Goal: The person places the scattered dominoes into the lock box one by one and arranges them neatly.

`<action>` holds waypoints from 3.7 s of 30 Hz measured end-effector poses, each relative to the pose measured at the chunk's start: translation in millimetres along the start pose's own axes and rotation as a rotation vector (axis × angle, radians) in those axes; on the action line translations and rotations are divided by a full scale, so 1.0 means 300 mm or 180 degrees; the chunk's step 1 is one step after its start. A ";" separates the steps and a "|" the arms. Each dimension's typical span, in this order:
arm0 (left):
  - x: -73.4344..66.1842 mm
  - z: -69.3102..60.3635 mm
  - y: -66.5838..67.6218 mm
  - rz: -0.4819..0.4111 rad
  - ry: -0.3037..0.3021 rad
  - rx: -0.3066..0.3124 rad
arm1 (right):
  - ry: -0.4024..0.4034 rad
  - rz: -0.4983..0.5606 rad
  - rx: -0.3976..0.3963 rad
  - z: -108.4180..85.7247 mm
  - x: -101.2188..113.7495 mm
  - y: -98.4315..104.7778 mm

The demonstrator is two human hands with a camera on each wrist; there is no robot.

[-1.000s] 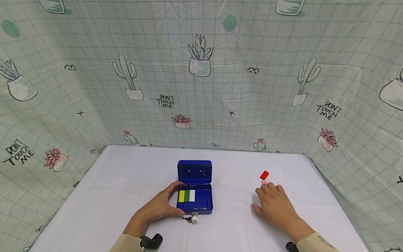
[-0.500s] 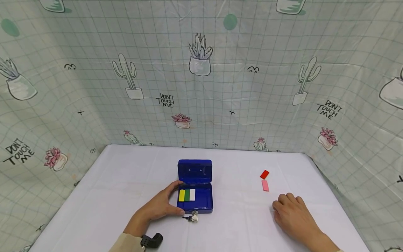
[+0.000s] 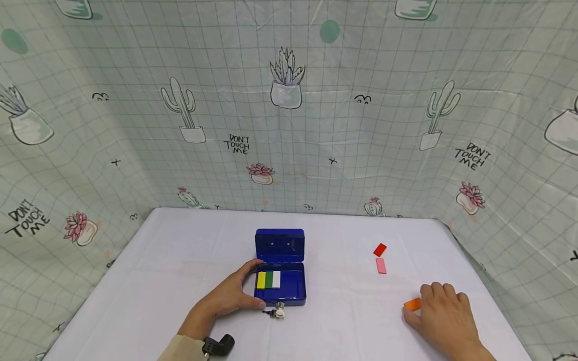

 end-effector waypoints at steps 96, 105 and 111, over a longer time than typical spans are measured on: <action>-0.006 -0.002 0.000 0.0047 -0.0015 0.0017 | 0.1779 0.0329 -0.0780 0.345 0.549 0.047; -0.002 0.002 -0.001 0.0069 -0.0010 0.0014 | 0.1874 0.0383 -0.0863 0.360 0.622 0.063; -0.006 -0.001 0.003 0.0073 -0.0014 0.0000 | 0.1912 0.0354 -0.0639 0.366 0.710 0.057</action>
Point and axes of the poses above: each hand's wrist, its own z-axis towards the middle knuckle, its own y-axis out of the back of the hand, x = y × z, the point moved 10 cm from there along z, towards the middle knuckle, and after that the axes turned 3 degrees about -x, right-handed, at the moved point
